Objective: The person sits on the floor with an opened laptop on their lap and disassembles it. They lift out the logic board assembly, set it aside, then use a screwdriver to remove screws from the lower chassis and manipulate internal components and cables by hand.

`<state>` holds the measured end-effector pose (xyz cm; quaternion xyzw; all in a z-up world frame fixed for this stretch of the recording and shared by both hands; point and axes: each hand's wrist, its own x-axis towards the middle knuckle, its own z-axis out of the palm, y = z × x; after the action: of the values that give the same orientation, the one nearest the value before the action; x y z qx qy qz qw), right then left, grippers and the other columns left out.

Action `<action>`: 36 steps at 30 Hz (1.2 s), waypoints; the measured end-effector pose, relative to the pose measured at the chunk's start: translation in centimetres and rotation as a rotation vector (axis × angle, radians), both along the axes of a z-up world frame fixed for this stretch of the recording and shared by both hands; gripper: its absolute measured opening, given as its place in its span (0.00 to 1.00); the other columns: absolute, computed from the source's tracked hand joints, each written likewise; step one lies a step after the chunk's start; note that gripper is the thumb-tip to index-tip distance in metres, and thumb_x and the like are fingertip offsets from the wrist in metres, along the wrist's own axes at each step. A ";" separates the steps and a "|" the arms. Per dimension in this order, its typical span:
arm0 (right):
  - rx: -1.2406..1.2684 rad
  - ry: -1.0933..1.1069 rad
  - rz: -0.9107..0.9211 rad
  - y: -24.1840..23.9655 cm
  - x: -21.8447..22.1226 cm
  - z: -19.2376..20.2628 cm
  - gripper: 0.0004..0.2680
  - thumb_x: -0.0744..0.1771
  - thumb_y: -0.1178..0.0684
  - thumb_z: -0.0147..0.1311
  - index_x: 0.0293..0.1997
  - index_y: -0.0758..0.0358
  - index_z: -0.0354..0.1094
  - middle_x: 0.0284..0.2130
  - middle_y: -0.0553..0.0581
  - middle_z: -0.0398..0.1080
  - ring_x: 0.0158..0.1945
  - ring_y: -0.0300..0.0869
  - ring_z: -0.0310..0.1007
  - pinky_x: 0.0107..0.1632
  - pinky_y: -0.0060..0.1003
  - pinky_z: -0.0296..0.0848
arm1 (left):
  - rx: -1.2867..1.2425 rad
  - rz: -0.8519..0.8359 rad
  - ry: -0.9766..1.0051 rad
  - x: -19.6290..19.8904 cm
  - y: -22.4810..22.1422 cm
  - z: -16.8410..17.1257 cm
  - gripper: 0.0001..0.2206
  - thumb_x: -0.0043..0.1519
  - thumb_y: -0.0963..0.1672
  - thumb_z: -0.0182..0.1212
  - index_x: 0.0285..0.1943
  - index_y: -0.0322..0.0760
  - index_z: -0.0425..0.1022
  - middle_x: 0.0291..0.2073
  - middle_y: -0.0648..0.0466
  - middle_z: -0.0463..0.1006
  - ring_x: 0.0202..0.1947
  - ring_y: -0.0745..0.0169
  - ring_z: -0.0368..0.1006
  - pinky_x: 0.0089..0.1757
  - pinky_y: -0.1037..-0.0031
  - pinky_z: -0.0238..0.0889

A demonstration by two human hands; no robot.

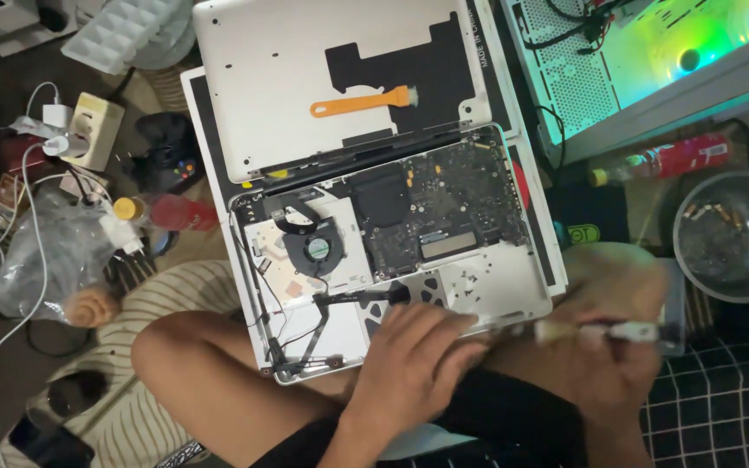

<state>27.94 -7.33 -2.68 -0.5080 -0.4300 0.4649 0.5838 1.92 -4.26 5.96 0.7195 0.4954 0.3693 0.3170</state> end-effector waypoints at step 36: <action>0.030 -0.649 0.231 -0.2 -6.7 4.1 0.14 0.64 0.71 0.61 0.50 0.78 0.59 0.42 0.73 0.74 0.42 0.51 0.76 0.57 0.44 0.76 | -0.215 0.340 0.296 -5.6 -4.0 -1.2 0.17 0.52 0.36 0.62 0.52 0.33 0.78 0.45 0.52 0.75 0.39 0.54 0.69 0.43 0.67 0.59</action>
<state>21.28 -7.49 1.37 -0.5687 -0.6549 0.3358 0.3674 -3.69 -8.30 4.80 0.6341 0.6869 0.2531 0.2490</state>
